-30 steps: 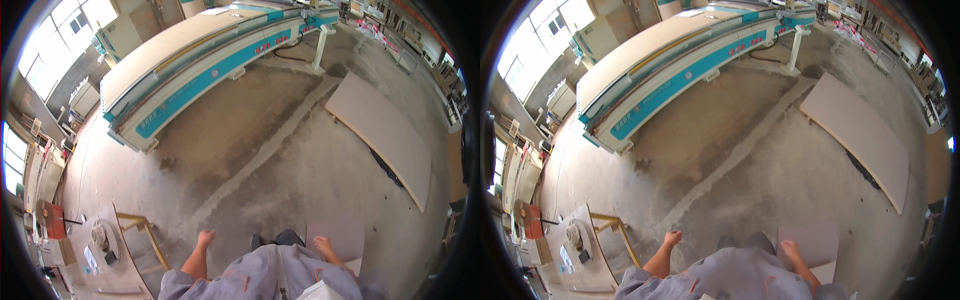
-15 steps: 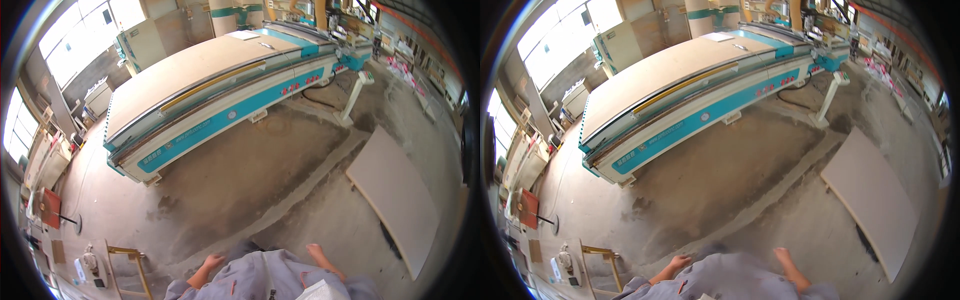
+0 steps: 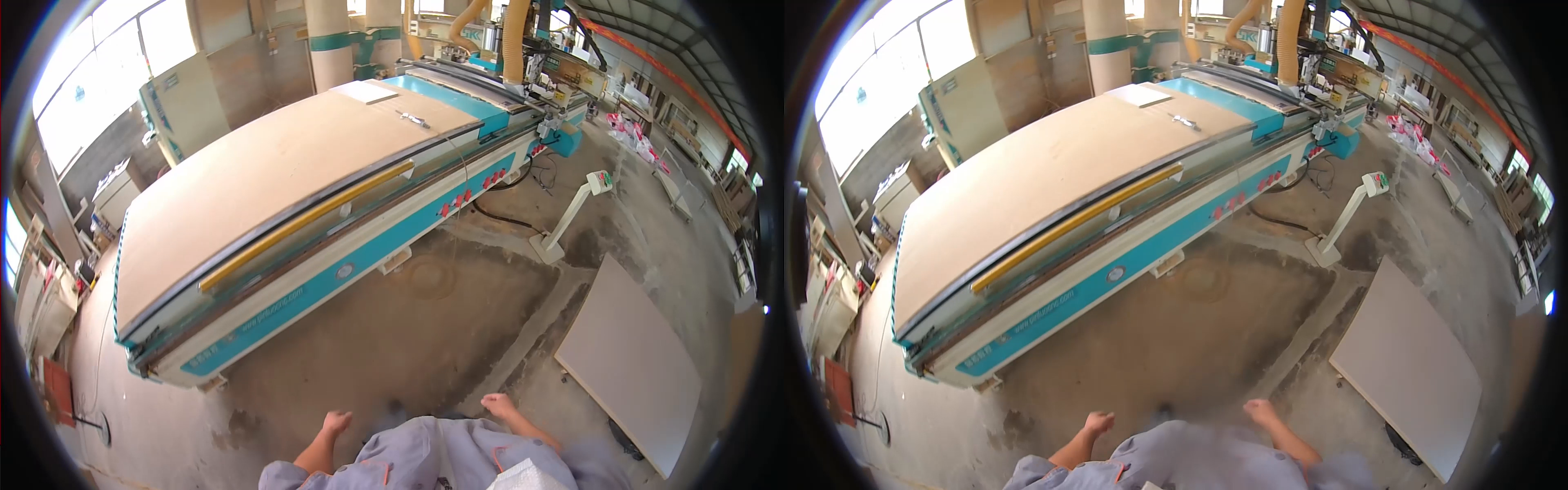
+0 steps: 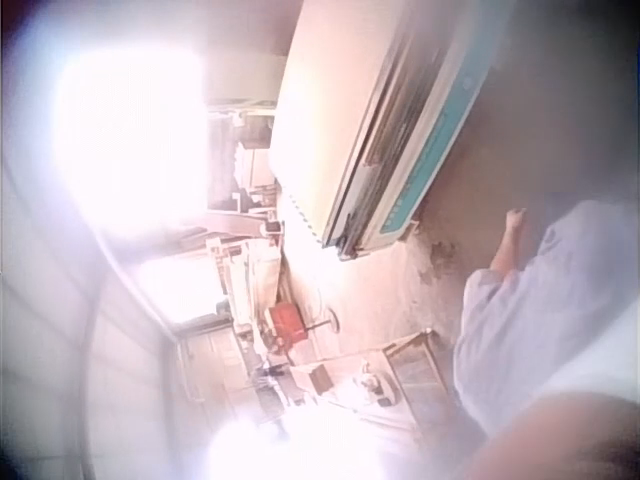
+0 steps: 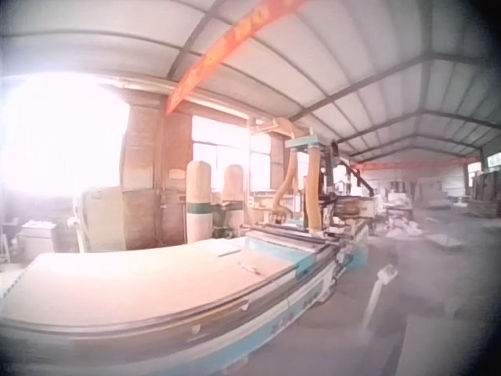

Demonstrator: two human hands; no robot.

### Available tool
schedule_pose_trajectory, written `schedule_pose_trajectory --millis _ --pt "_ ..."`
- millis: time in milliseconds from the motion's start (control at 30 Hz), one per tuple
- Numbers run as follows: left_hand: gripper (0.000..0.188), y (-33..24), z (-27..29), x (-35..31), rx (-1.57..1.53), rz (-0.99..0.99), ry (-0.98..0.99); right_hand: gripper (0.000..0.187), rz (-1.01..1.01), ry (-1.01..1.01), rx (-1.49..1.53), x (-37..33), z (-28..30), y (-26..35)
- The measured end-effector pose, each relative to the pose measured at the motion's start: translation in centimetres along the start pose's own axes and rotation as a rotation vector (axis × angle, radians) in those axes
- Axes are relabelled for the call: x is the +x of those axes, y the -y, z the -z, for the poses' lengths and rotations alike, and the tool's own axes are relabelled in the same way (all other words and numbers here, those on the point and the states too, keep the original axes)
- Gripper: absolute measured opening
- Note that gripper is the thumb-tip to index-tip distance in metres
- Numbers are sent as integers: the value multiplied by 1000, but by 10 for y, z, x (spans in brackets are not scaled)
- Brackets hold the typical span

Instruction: The person applies labels to a large wood panel, uses an air duster tool to clean debris from the panel's surface, and moves panels onto a cart.

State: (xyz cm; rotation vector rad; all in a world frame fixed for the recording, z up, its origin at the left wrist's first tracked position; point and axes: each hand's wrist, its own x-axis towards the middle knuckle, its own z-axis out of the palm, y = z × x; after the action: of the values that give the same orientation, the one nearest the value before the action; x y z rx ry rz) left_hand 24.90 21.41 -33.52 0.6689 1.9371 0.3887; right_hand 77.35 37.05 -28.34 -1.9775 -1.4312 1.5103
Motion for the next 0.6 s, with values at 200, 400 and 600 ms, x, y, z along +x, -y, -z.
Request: schedule_pose_trajectory --millis 200,400,600 --pt "52 -308 107 138 33 -368 -79 26 -147 -38 -34 105 26 23" --pt "26 -414 138 250 -80 -500 -296 15 139 -122 -198 324 66 125" --pt "42 -509 169 271 -170 -356 -244 15 183 -29 -74 535 102 375"
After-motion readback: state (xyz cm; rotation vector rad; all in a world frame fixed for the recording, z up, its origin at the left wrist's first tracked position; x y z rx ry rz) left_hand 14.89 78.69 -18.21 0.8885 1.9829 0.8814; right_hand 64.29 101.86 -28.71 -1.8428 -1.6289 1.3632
